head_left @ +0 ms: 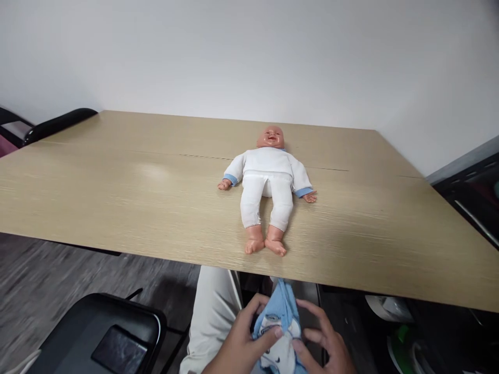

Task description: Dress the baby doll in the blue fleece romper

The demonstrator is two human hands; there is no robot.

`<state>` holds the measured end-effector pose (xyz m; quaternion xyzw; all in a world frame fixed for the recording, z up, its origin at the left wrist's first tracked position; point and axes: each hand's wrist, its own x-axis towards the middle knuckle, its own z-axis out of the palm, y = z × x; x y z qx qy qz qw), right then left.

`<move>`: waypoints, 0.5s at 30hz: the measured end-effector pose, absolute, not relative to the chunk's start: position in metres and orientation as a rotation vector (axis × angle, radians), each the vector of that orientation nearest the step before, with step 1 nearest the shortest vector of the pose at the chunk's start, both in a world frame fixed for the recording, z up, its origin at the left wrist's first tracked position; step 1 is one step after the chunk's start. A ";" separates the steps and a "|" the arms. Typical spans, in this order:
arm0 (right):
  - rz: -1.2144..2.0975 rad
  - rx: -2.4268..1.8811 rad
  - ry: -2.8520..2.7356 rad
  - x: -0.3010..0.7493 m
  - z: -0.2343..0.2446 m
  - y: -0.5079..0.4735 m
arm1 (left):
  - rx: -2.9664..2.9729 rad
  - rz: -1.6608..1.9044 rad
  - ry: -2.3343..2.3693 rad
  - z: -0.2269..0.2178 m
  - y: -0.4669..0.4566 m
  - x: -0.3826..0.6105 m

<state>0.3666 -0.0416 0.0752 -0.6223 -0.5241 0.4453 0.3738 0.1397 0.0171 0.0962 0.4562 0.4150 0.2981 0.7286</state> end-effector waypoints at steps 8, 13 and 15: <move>1.293 -1.179 -1.683 0.388 0.114 -0.005 | 1.620 0.675 0.755 0.151 0.027 0.118; 1.363 -1.006 -1.828 0.381 0.160 0.007 | 1.814 0.783 0.706 0.168 0.033 0.107; 1.336 -0.938 -1.824 0.379 0.168 0.009 | 1.881 0.824 0.698 0.168 0.033 0.103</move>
